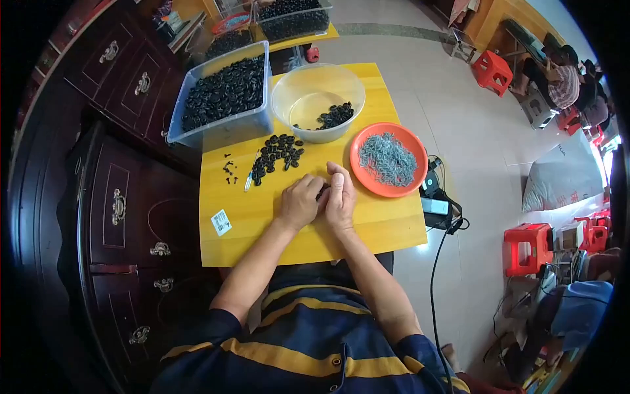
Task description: The person arranges black plastic pieces on a table by hand, then repeatedly assembles the components by inserting small pins into the plastic pieces by hand.
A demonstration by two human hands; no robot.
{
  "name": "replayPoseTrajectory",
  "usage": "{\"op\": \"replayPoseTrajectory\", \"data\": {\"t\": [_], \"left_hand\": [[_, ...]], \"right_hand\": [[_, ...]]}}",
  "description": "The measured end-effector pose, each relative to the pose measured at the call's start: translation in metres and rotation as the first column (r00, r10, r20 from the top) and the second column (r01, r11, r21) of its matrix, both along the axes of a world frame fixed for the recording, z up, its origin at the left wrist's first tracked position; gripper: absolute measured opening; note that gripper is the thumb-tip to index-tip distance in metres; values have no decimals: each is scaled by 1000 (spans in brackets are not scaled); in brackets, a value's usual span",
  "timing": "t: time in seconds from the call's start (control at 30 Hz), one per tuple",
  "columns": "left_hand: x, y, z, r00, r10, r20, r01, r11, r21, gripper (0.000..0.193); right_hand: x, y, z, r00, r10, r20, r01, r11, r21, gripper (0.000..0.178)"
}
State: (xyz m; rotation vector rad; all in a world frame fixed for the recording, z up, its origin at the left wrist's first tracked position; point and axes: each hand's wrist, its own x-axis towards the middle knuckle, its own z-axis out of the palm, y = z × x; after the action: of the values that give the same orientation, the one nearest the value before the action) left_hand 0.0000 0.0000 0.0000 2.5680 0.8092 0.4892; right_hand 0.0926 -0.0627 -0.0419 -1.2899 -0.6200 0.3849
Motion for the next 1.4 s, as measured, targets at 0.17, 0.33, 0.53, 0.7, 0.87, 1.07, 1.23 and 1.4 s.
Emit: {"op": "replayPoseTrajectory", "data": {"t": [0.17,0.33,0.53,0.7,0.87,1.07,1.23,1.4], "left_hand": [[4,0,-1,947,-132,292,71,975,211,14],[-18,10,-13,900,-11,436,131,960,-245,28],[-33,13,-27,732,305,610,230,732,-642,50],[-16,9,-26,716,339,610,217,723,-655,62],[2,9,-30,654,370,659,298,675,-675,61],[-11,3,-38,617,413,670,279,681,-677,59],[14,-3,-28,653,365,664,321,660,-679,60],[-19,-12,-27,614,463,638,280,628,-726,61]], "right_hand": [[-2,3,4,999,-37,-9,38,999,17,41],[-1,-1,3,995,82,-63,-83,996,-14,52],[2,-6,5,988,112,-109,-114,993,-14,57],[0,15,5,994,106,-8,-105,994,23,54],[1,24,9,980,193,-57,-191,981,29,55],[2,0,18,946,231,-229,-212,971,107,68],[11,2,2,946,288,-150,-269,954,130,67],[7,-32,12,949,225,-221,-203,972,118,66]]}}
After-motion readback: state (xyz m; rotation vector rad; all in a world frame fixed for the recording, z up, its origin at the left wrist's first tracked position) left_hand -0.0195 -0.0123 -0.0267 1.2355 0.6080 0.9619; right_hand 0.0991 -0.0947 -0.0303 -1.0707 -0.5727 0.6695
